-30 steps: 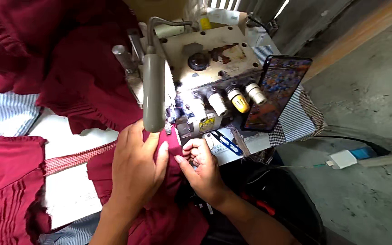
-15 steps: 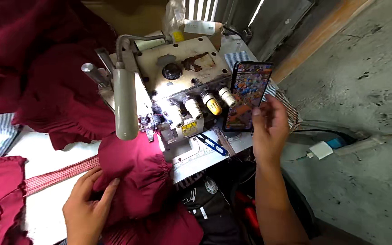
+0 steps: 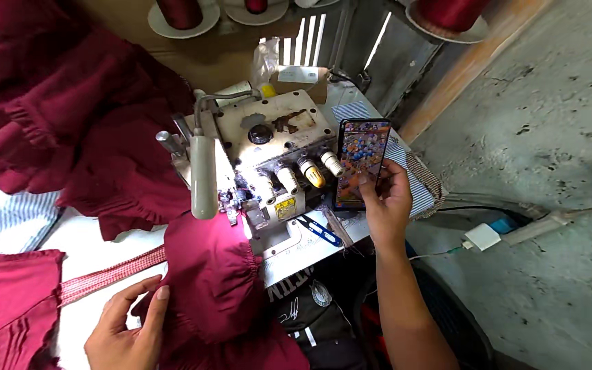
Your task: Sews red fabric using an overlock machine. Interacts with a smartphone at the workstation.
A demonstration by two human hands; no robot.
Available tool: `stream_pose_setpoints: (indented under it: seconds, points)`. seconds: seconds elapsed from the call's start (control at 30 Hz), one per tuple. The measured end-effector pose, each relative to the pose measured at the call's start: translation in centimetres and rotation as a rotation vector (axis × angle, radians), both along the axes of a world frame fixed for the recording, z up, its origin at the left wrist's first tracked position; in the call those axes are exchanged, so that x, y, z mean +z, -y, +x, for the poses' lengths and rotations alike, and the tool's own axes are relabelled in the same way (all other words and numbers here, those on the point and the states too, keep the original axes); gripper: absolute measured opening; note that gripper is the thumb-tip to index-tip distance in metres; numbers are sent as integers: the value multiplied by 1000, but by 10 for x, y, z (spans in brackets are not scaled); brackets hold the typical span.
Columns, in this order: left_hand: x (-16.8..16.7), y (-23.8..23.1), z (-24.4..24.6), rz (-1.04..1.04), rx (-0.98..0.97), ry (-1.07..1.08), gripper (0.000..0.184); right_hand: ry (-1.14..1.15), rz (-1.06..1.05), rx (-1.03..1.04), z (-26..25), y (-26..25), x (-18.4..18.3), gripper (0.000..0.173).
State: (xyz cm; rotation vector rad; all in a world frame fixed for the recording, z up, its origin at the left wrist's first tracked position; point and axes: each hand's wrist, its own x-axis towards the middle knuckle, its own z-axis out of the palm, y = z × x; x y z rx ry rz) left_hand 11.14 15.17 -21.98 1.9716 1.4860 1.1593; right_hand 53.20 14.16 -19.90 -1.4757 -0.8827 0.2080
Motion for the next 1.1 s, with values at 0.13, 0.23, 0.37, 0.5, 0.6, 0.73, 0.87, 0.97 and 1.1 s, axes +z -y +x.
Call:
stream_pose_setpoints:
  seconds: [0.13,0.23,0.37,0.5,0.6,0.73,0.87,0.97,1.1]
  points:
    - [9,-6,11,81,-1,-42,32,16,8,-11,0,-3,-2,44]
    - [12,-9,10,141,-6,-14,22,41,49,-35,-2,4,-6,42]
    - [14,-7,11,113,-24,-6,26,214,162,-123,-21,28,-17,34]
    - [13,-3,28,38,-5,7,34,153,135,278,-90,44,-18,17]
    - [15,-5,36,95,10,1,28,-72,-87,704,-145,27,-19,28]
    - [28,-9,27,160,-26,1,20,-489,-159,838,-174,17,-14,22]
    - [34,-12,22,100,-35,35,18,-773,-192,919,-171,21,-15,34]
    - [28,-20,28,92,5,-3,22,-645,-204,862,-171,19,-27,32]
    - [31,-17,44,219,95,-134,25,-358,-136,697,-169,19,-27,18]
